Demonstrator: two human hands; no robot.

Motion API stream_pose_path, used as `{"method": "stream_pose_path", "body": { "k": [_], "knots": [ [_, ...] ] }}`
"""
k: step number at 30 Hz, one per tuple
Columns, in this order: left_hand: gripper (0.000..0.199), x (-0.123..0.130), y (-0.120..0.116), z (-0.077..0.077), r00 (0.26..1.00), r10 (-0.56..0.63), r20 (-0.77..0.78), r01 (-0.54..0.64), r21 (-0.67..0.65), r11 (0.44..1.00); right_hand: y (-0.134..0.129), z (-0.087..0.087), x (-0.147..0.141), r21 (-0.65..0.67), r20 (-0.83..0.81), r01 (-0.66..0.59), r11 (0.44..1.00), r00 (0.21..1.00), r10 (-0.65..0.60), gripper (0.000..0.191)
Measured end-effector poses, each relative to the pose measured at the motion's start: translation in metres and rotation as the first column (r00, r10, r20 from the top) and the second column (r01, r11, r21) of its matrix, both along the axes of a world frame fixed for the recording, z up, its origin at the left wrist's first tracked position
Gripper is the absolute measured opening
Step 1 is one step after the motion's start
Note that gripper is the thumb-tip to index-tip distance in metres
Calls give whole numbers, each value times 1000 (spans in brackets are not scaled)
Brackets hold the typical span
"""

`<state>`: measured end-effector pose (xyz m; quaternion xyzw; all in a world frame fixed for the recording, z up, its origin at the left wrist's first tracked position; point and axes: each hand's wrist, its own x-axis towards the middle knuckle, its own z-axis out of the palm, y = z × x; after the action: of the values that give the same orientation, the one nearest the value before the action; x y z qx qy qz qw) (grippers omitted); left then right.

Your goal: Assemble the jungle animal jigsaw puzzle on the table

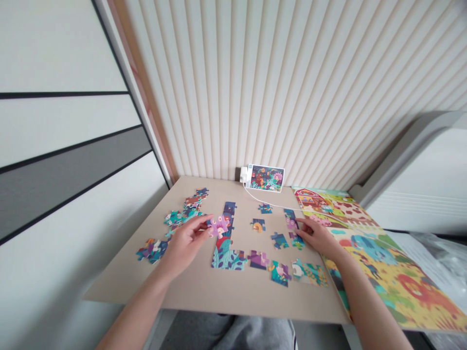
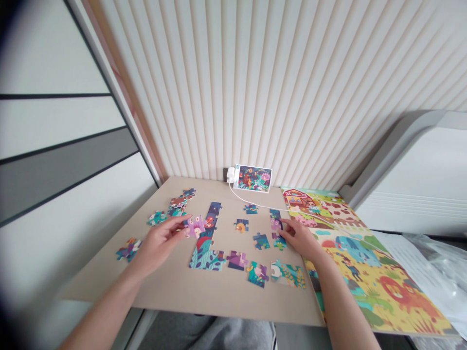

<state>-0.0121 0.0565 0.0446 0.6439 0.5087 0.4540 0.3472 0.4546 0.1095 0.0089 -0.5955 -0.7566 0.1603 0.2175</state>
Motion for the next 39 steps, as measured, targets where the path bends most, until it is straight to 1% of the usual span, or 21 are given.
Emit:
{"method": "stream_pose_path", "body": {
  "k": [3,5,7,10,12,14,16,20,23,26,29,32,35,39],
  "knots": [
    [41,12,-1,-6,1000,-10,9,10,-2,1000,-3,4,3,-70,-41,3,998,999,-6,43],
    [37,16,-1,-7,999,-39,-8,39,3,999,-5,7,6,-112,-62,-21,993,998,15,38],
    [33,17,1,-4,996,-82,-37,82,8,997,-7,9,8,-144,-90,-51,988,995,38,35],
    [29,19,3,5,987,-141,-79,141,3,990,-10,12,10,-203,-149,-91,975,987,61,32],
    [28,22,4,10,979,-182,-90,181,-19,983,-12,15,11,-236,-177,-129,963,980,88,31],
    [27,28,4,13,968,-235,-91,230,-59,971,-13,17,9,-237,-164,-140,961,981,103,30],
    [25,39,5,13,952,-292,-95,283,-97,954,-14,20,6,-201,-129,-104,974,989,79,31],
    [23,69,13,6,923,-379,-69,371,-110,922,-12,23,-5,-59,-103,-4,998,995,-2,35],
    [23,93,24,1,902,-431,-16,428,-105,898,-10,21,-12,18,-119,19,1000,993,-16,39],
    [25,107,36,-4,899,-435,49,438,-111,892,-7,18,-13,58,-116,22,998,993,-15,39],
    [30,105,47,-9,916,-388,101,399,-135,907,-5,15,-11,111,-84,15,994,996,-6,37],
    [32,94,54,-15,941,-321,103,333,-144,932,-5,13,-15,183,-40,-25,983,999,33,34],
    [33,83,57,-20,958,-271,91,283,-166,945,-3,13,-27,236,35,-103,966,995,97,31],
    [35,80,58,-26,961,-257,98,270,-171,947,9,15,-51,234,195,-222,947,964,178,33]
  ]
}}
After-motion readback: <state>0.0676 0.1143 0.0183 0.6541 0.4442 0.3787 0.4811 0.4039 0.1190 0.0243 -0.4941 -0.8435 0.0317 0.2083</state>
